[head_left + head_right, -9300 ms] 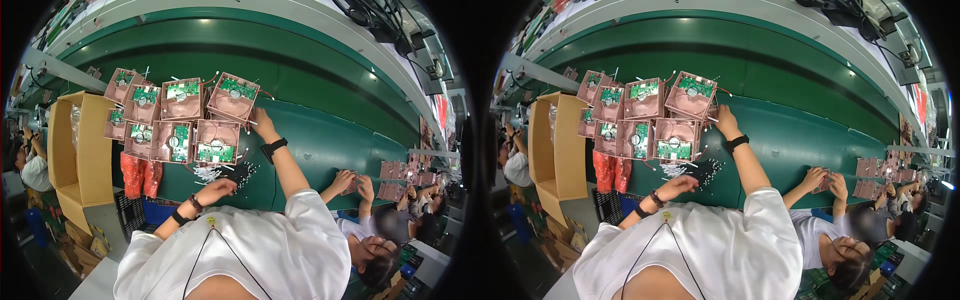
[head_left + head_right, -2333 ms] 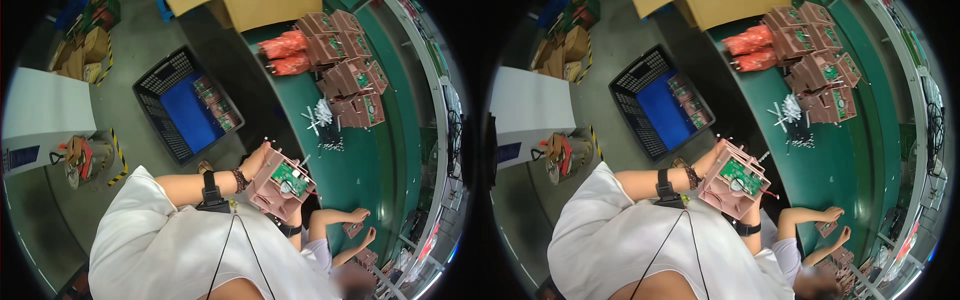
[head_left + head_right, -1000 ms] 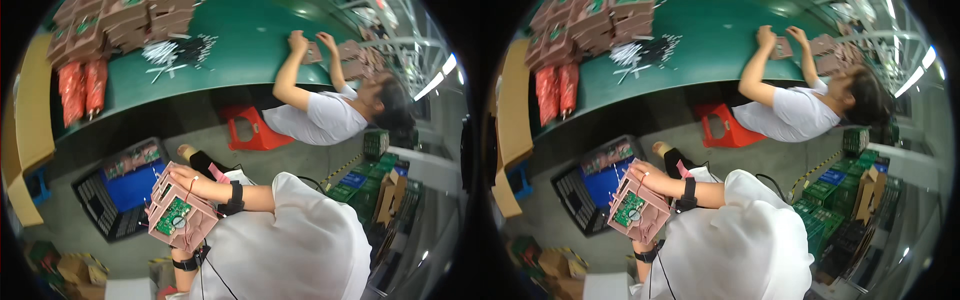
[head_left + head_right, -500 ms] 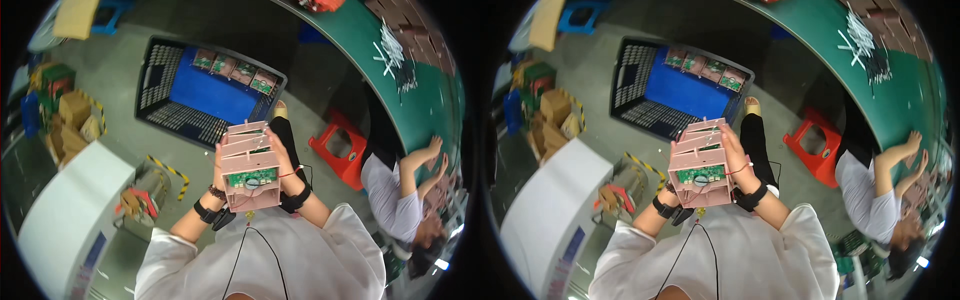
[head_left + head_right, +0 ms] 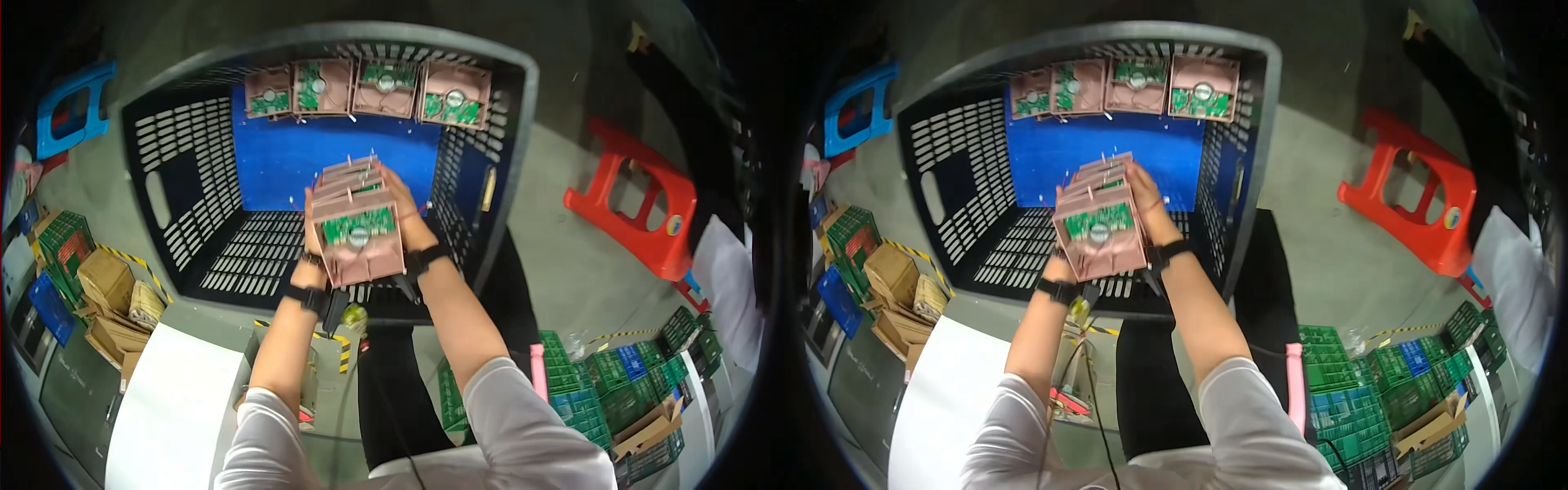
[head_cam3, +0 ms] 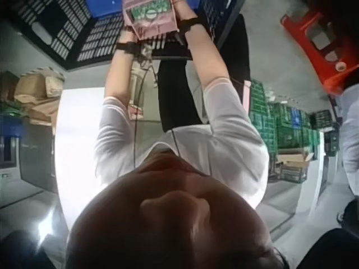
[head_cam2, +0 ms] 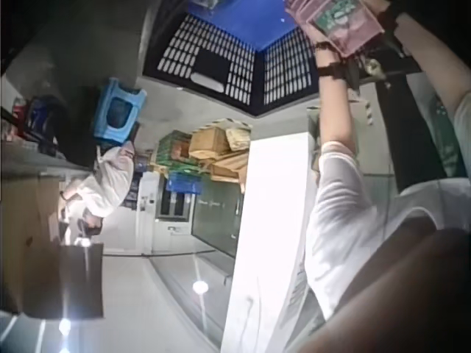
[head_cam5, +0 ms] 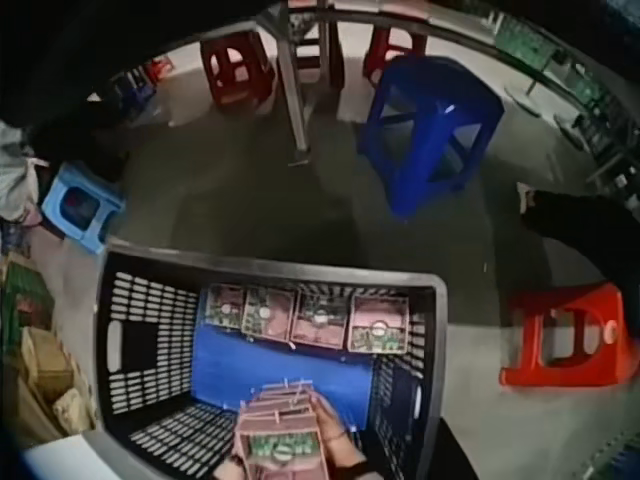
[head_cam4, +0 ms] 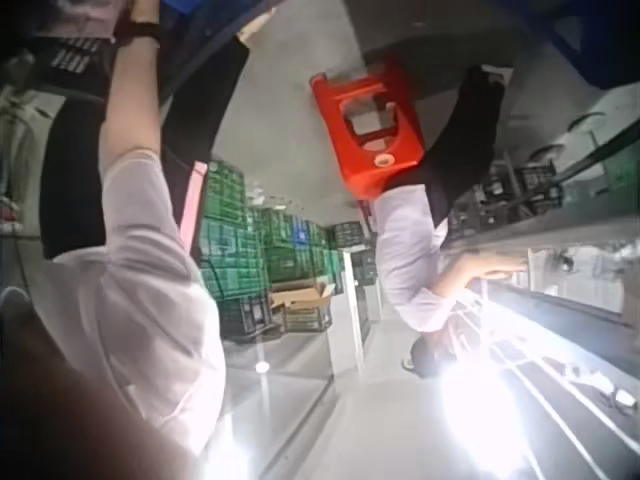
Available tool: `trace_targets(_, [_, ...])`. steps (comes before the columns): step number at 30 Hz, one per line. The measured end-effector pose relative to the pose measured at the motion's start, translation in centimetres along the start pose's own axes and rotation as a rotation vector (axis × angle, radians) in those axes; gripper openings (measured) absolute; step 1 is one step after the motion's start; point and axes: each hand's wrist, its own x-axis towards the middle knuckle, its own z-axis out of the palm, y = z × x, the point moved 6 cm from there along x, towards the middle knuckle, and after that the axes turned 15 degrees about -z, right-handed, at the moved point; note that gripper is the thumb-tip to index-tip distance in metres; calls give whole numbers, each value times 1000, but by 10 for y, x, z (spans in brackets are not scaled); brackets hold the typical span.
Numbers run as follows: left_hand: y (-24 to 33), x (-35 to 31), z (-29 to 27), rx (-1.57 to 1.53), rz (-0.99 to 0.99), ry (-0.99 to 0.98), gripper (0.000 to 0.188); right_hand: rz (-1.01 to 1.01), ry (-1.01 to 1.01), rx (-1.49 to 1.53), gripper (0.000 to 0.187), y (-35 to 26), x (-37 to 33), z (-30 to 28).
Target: Organizing electronics components in cardboard holders from an assembly line into a transport basket.
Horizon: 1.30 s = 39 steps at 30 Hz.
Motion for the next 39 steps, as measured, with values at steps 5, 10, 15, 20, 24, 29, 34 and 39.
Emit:
trace_targets(5, [3, 95, -90, 34, 16, 193, 57, 105, 26, 7, 36, 52, 62, -61])
trace_targets(10, [-29, 174, -139, 208, 17, 235, 62, 110, 166, -133, 35, 69, 92, -137])
trace_targets(15, [-47, 204, -123, 285, -29, 319, 65, 153, 376, -67, 35, 64, 101, -193])
trace_targets(20, [-46, 222, -120, 395, -231, 279, 69, 9, 340, -49, 39, 68, 121, -212])
trace_targets(24, [-33, 215, -138, 649, -113, 343, 66, 237, 436, 57, 44, 61, 93, -185])
trace_targets(29, [-39, 210, -121, 722, -102, 376, 63, 54, 659, -167, 46, 15, 47, -168])
trace_targets(34, [-48, 226, -193, 773, -25, 418, 62, -1, 371, -859, 14, -20, -34, -77])
trace_targets(39, [-61, 234, -143, 320, -116, 321, 58, -768, -241, -2170, 25, -178, -40, 38])
